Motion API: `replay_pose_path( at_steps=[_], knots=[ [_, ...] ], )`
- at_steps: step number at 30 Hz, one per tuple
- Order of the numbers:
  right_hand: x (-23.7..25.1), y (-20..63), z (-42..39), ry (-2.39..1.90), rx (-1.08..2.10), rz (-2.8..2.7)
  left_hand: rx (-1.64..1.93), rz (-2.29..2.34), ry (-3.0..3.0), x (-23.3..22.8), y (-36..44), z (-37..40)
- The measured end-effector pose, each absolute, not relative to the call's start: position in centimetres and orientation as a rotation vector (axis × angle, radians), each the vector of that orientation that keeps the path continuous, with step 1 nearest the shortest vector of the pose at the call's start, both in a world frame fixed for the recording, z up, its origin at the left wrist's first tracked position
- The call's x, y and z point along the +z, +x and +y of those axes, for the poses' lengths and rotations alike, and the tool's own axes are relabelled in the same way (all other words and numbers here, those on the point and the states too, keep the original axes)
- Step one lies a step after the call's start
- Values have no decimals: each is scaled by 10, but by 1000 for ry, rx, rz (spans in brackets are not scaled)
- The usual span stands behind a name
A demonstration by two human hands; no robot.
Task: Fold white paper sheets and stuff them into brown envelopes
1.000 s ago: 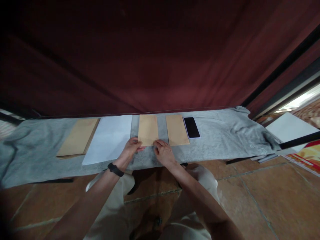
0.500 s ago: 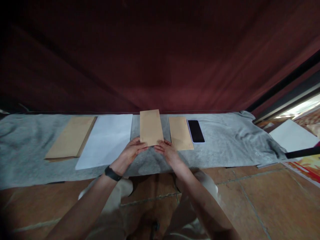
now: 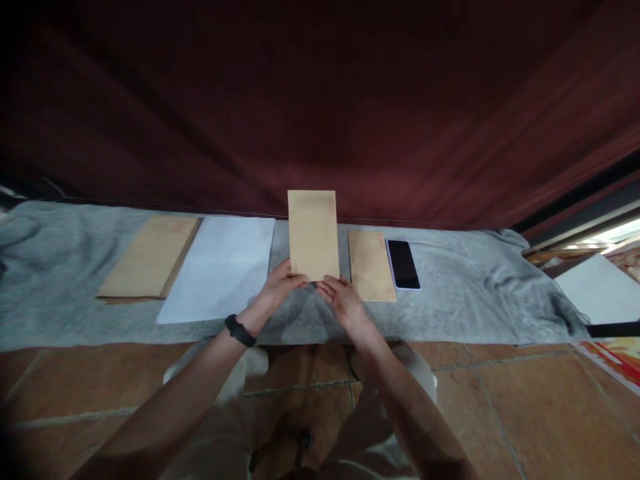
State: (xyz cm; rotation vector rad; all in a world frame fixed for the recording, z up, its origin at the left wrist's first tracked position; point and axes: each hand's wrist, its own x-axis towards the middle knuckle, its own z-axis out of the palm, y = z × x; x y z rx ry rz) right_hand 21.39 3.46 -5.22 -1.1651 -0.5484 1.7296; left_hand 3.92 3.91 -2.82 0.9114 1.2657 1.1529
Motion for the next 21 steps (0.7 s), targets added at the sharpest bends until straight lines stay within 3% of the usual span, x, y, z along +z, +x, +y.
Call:
replay_pose_path(
  at_steps=[8, 21],
  knots=[
    [-56, 213, 33, -1172, 1700, -645, 1211, 1387, 1360, -21, 46, 34],
    [-55, 216, 35, -1170, 1663, -623, 1151, 1257, 1107, -25, 41, 37]
  ],
)
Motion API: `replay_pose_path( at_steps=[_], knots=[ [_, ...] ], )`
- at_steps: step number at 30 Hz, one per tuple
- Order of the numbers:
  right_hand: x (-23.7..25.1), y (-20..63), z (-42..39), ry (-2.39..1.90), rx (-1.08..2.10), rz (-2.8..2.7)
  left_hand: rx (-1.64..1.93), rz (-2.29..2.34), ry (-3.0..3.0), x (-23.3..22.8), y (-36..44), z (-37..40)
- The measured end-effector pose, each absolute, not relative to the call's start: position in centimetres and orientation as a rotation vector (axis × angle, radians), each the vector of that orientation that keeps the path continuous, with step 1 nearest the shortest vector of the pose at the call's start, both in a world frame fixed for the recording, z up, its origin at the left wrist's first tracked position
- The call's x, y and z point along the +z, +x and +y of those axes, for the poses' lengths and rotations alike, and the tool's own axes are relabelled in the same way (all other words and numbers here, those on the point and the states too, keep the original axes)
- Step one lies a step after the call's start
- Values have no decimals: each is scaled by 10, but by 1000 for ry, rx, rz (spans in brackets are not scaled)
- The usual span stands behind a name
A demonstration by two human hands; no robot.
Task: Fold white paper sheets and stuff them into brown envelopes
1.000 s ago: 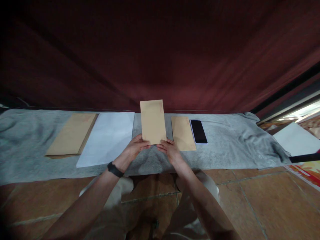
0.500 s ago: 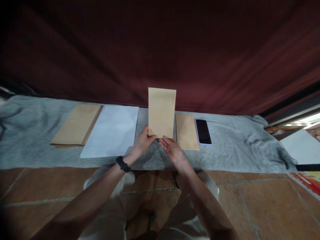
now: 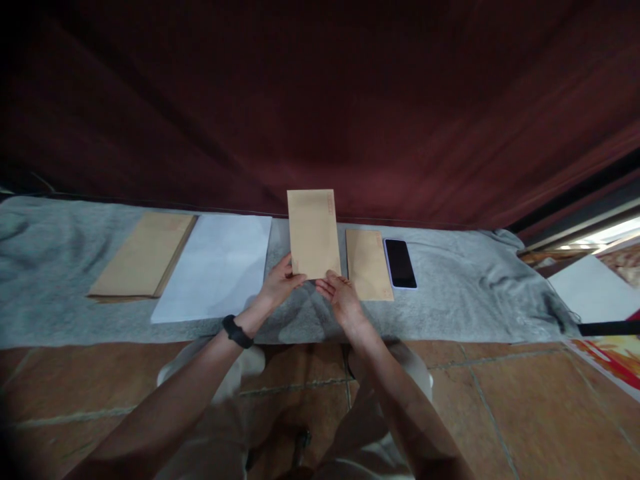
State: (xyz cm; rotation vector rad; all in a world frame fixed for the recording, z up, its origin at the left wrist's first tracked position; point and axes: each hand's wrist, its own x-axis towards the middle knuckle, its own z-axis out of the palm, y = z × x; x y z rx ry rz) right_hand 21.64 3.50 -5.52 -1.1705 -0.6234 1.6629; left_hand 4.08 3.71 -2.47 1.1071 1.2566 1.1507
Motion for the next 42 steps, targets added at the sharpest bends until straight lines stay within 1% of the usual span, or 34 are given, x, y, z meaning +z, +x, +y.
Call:
replay_pose_path(
  at_steps=[3, 6, 10, 12, 15, 18, 23, 30, 38, 42],
  knots=[
    [-56, 217, 36, -1163, 1650, -657, 1164, 1291, 1166, -27, 38, 38],
    [-56, 216, 36, -1169, 1648, -659, 1143, 1439, 1283, -28, 36, 38],
    [-52, 216, 36, -1152, 1646, -600, 1050, 1744, 1744, -23, 38, 27],
    [-50, 216, 35, -1109, 1675, -538, 952, 1798, 2099, -20, 42, 18],
    [-48, 214, 33, -1070, 1725, -463, 690, 1675, 2564, -22, 53, 6],
    [-48, 212, 30, -1093, 1738, -462, 461, 1612, 2774, -30, 67, -2],
    [-48, 212, 24, -1200, 1742, -510, 281, 1690, 2785, -38, 79, -5],
    [-44, 218, 18, -1242, 1752, -539, 180, 1842, 2648, -37, 82, -6],
    [-39, 221, 18, -1278, 1778, -484, 216, 1922, 2529, -38, 85, -8],
    [-41, 221, 17, -1269, 1782, -474, 309, 1914, 2471, -40, 84, -8]
  ],
)
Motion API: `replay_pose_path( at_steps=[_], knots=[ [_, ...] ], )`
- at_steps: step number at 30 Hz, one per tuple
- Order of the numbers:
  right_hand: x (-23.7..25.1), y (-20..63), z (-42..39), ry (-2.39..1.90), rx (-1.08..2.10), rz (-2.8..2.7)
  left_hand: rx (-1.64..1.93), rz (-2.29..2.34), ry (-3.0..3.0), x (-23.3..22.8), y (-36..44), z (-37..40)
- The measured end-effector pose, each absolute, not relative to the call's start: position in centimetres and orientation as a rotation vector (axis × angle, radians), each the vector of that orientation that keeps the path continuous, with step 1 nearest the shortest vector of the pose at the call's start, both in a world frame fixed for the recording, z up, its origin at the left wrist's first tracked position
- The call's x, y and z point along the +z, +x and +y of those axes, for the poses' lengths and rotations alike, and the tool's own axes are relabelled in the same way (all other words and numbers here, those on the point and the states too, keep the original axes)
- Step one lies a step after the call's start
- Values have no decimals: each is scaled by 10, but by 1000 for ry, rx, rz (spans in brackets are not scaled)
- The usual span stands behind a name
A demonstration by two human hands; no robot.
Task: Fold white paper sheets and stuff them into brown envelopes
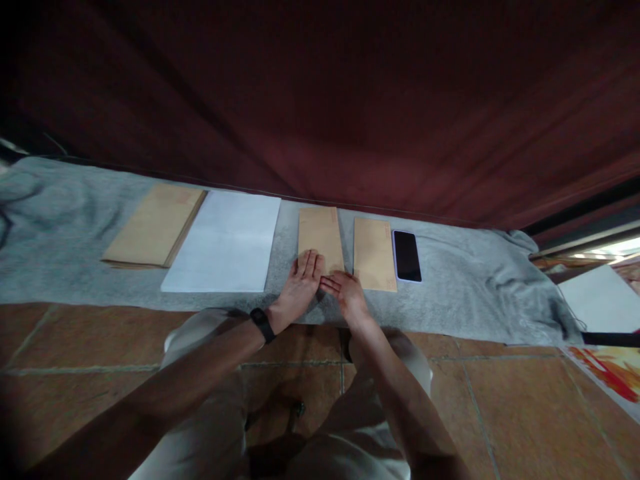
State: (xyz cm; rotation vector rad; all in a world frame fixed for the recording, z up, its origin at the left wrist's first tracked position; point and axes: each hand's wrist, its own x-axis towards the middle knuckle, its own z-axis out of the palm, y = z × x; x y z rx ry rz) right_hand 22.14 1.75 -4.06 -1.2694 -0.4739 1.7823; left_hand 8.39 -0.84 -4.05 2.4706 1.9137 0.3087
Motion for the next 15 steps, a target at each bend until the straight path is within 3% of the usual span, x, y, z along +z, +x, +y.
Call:
replay_pose_path(
  at_steps=[7, 12, 15],
  knots=[
    [-38, 220, 15, -1211, 1673, -480, 562, 1860, 2371, -40, 67, -7],
    [-28, 232, 16, -1144, 1564, -489, 525, 1907, 2382, -33, 52, -2],
    [-22, 248, 17, -1141, 1502, -497, 656, 1730, 2340, -36, 53, 4]
  ],
)
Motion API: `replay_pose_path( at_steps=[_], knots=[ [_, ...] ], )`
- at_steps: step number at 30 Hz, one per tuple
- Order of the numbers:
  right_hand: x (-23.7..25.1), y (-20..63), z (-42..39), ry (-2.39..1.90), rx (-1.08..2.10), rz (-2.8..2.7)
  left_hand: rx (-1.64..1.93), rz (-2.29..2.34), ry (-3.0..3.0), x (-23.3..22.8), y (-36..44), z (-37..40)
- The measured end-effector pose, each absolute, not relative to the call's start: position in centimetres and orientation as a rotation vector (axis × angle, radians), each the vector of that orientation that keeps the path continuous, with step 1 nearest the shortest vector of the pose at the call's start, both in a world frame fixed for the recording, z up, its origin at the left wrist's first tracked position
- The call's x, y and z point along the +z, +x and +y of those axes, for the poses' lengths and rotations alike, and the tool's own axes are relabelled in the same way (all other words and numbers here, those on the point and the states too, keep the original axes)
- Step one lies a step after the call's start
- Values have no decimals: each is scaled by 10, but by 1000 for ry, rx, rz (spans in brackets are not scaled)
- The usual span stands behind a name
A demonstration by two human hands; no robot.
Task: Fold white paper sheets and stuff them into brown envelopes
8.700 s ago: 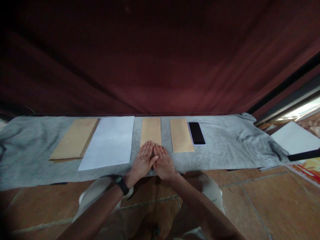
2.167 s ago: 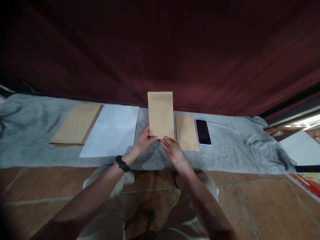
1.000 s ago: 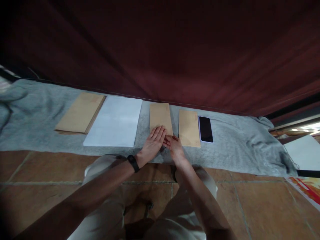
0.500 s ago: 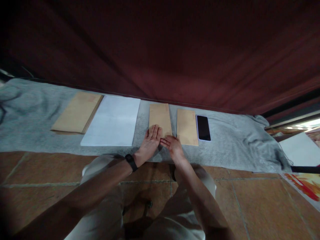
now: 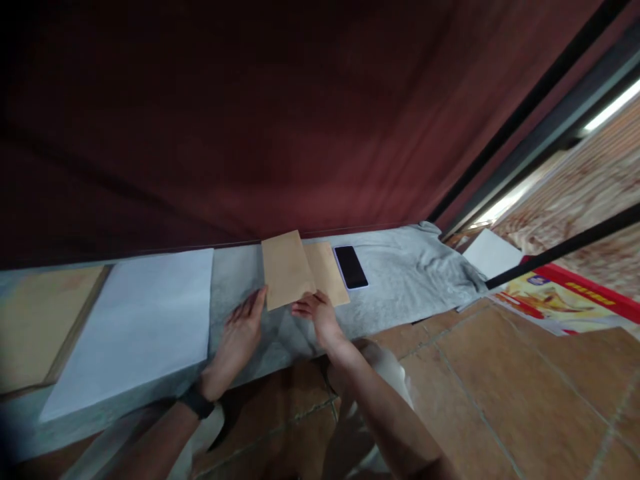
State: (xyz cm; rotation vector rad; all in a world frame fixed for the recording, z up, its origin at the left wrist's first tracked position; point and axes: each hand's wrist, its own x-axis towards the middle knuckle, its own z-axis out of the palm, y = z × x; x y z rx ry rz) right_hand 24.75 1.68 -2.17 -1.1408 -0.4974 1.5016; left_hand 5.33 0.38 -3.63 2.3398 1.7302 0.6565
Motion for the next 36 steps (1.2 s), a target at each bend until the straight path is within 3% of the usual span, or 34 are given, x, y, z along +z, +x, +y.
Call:
replay_pose_path(
  at_steps=[4, 11, 27, 36],
  knots=[
    [-16, 270, 16, -1190, 1482, -525, 899, 1384, 2021, -47, 64, 12],
    [-19, 299, 7, -1257, 1429, -513, 963, 1182, 1400, -54, 77, 11],
    [-26, 323, 5, -1248, 1415, -344, 980, 1266, 1126, -48, 94, 17],
    [-40, 331, 6, -1233, 1443, -370, 934, 1263, 1068, -36, 149, 34]
  ],
)
